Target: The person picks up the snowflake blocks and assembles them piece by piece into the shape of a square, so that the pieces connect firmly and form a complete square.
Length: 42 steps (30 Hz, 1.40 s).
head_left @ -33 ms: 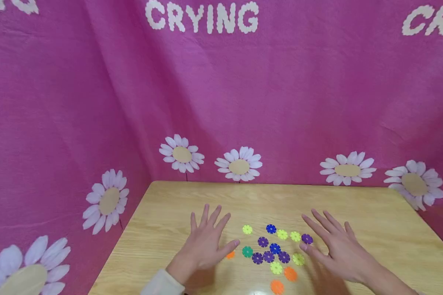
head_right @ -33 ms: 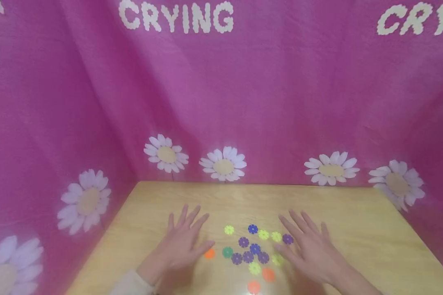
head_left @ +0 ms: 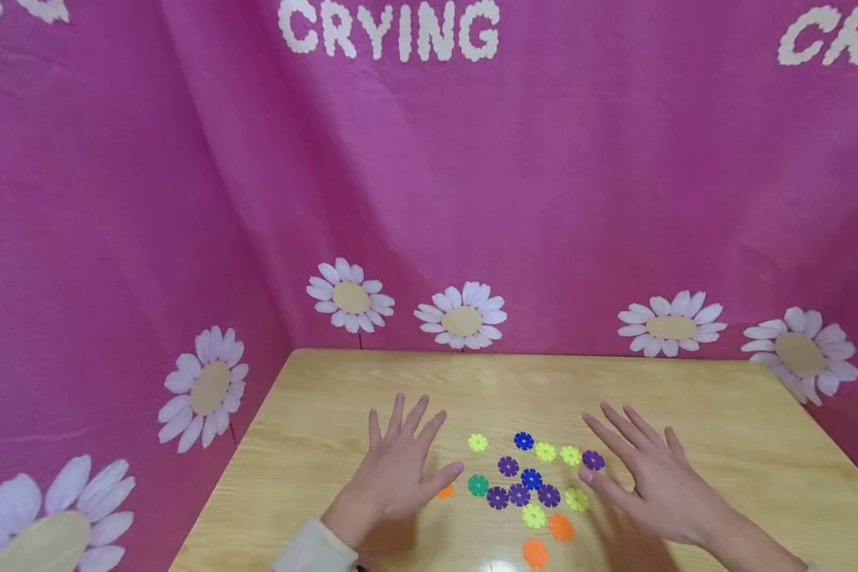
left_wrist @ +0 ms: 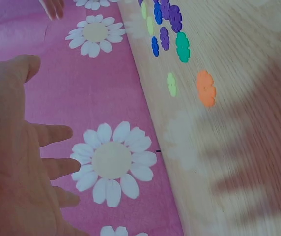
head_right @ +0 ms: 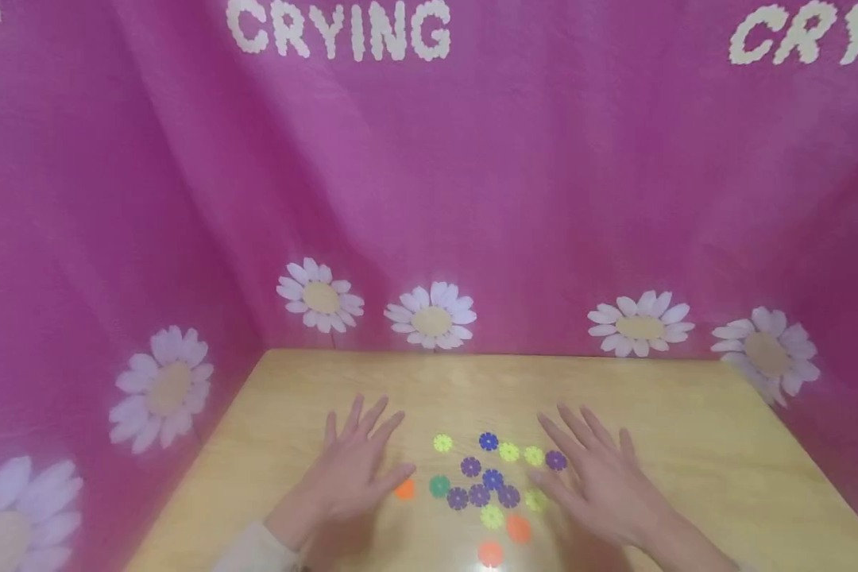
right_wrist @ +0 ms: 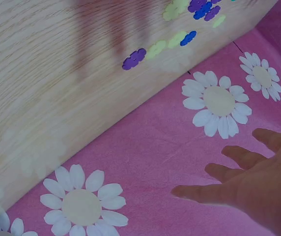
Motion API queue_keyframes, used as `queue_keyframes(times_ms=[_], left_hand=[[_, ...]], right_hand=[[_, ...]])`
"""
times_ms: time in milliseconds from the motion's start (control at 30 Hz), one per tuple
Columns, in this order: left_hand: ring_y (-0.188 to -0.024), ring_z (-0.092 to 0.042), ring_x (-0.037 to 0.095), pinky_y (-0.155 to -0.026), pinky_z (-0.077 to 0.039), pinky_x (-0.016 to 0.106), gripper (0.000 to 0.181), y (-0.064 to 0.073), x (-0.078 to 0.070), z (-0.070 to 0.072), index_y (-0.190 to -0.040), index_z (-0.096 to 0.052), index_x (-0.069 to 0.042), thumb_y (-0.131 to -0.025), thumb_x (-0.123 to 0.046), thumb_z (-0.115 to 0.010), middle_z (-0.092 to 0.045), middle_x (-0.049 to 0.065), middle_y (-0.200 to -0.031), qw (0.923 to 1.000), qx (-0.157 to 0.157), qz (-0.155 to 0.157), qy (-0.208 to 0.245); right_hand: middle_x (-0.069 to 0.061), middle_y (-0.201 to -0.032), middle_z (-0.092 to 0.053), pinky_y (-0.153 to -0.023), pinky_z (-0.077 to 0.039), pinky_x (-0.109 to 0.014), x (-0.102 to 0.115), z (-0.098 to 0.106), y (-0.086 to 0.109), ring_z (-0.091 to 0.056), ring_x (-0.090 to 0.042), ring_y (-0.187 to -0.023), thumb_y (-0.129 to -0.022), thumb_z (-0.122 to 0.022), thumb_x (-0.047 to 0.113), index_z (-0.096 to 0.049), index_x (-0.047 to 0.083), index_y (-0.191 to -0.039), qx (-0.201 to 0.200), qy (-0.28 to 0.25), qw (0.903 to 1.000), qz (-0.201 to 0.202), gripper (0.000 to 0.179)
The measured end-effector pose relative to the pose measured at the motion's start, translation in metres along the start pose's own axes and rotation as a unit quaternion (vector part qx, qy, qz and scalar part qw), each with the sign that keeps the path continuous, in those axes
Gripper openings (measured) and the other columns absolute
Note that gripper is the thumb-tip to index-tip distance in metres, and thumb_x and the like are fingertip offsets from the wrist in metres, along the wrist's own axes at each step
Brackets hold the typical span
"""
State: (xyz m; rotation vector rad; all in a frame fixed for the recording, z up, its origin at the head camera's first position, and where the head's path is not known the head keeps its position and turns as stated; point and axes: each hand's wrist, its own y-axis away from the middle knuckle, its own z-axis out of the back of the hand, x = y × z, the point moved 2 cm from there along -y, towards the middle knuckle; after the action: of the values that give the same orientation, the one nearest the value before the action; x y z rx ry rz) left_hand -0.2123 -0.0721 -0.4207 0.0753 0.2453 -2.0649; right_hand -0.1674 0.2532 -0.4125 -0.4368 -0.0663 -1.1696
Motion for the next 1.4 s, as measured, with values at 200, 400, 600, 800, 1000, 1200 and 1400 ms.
queue_keyframes(times_ms=[200, 400, 600, 800, 1000, 1200, 1400], left_hand=[[-0.139, 0.005, 0.036, -0.103, -0.003, 0.07, 0.078, -0.023, 0.007, 0.021, -0.146, -0.028, -0.026, -0.084, -0.074, -0.024, -0.011, 0.004, -0.154, 0.9994, -0.02, 0.003, -0.029], [-0.139, 0.0, 0.036, -0.104, -0.008, 0.069, 0.076, -0.039, 0.013, 0.032, -0.144, -0.031, -0.023, -0.085, -0.071, -0.03, -0.014, 0.007, -0.154, 0.9997, -0.011, 0.005, -0.02], [-0.116, -0.048, 0.025, -0.095, -0.045, 0.042, 0.048, -0.043, 0.012, 0.017, -0.125, -0.056, -0.01, -0.088, -0.04, -0.06, -0.052, 0.009, -0.127, 0.9973, 0.07, -0.021, 0.01], [-0.096, -0.057, 0.02, -0.086, -0.049, 0.032, 0.032, -0.054, 0.007, -0.012, -0.111, -0.064, -0.003, -0.083, -0.018, -0.07, -0.063, 0.007, -0.103, 0.9829, 0.17, -0.034, 0.06], [-0.09, -0.053, 0.018, -0.086, -0.048, 0.03, 0.039, -0.055, 0.002, -0.04, -0.107, -0.065, -0.003, -0.073, -0.016, -0.079, -0.062, 0.005, -0.099, 0.9715, 0.223, 0.017, 0.078], [-0.08, -0.05, 0.018, -0.077, -0.049, 0.028, 0.029, -0.048, -0.003, -0.062, -0.094, -0.064, -0.005, -0.072, -0.014, -0.08, -0.054, 0.001, -0.082, 0.9723, 0.228, 0.023, 0.047], [-0.076, -0.048, 0.018, -0.073, -0.049, 0.027, 0.025, -0.042, -0.002, -0.075, -0.086, -0.055, -0.009, -0.074, -0.013, -0.078, -0.048, 0.001, -0.078, 0.9725, 0.227, 0.047, 0.022]], right_hand=[[-0.007, -0.152, -0.02, -0.095, -0.003, -0.078, -0.001, 0.012, -0.033, -0.012, -0.036, -0.138, -0.087, -0.055, 0.052, -0.026, 0.028, -0.146, 0.001, -0.004, 0.9999, 0.015, 0.07], [-0.006, -0.153, -0.018, -0.095, -0.003, -0.078, -0.003, 0.025, -0.054, -0.01, -0.035, -0.139, -0.085, -0.055, 0.054, -0.024, 0.029, -0.146, 0.006, -0.002, 0.9997, 0.026, 0.073], [-0.004, -0.153, -0.015, -0.096, -0.001, -0.077, -0.01, 0.017, -0.047, -0.009, -0.034, -0.139, -0.085, -0.053, 0.058, -0.023, 0.031, -0.146, 0.033, -0.006, 0.9994, 0.011, 0.073], [-0.005, -0.153, -0.017, -0.095, 0.002, -0.077, -0.013, 0.007, -0.031, -0.011, -0.035, -0.139, -0.085, -0.054, 0.057, -0.022, 0.032, -0.146, 0.05, -0.024, 0.9984, -0.004, 0.073], [-0.005, -0.152, -0.02, -0.098, 0.007, -0.074, -0.008, 0.001, -0.018, -0.013, -0.034, -0.138, -0.086, -0.054, 0.055, -0.021, 0.032, -0.146, 0.059, -0.032, 0.9978, -0.004, 0.072], [-0.007, -0.15, -0.025, -0.101, 0.012, -0.068, -0.004, 0.0, -0.009, -0.018, -0.035, -0.137, -0.086, -0.055, 0.054, -0.026, 0.028, -0.146, 0.061, -0.028, 0.9977, 0.006, 0.071], [-0.008, -0.149, -0.027, -0.103, 0.012, -0.067, -0.006, -0.006, -0.005, -0.019, -0.034, -0.137, -0.085, -0.057, 0.053, -0.032, 0.023, -0.144, 0.06, -0.032, 0.9975, 0.016, 0.071]])
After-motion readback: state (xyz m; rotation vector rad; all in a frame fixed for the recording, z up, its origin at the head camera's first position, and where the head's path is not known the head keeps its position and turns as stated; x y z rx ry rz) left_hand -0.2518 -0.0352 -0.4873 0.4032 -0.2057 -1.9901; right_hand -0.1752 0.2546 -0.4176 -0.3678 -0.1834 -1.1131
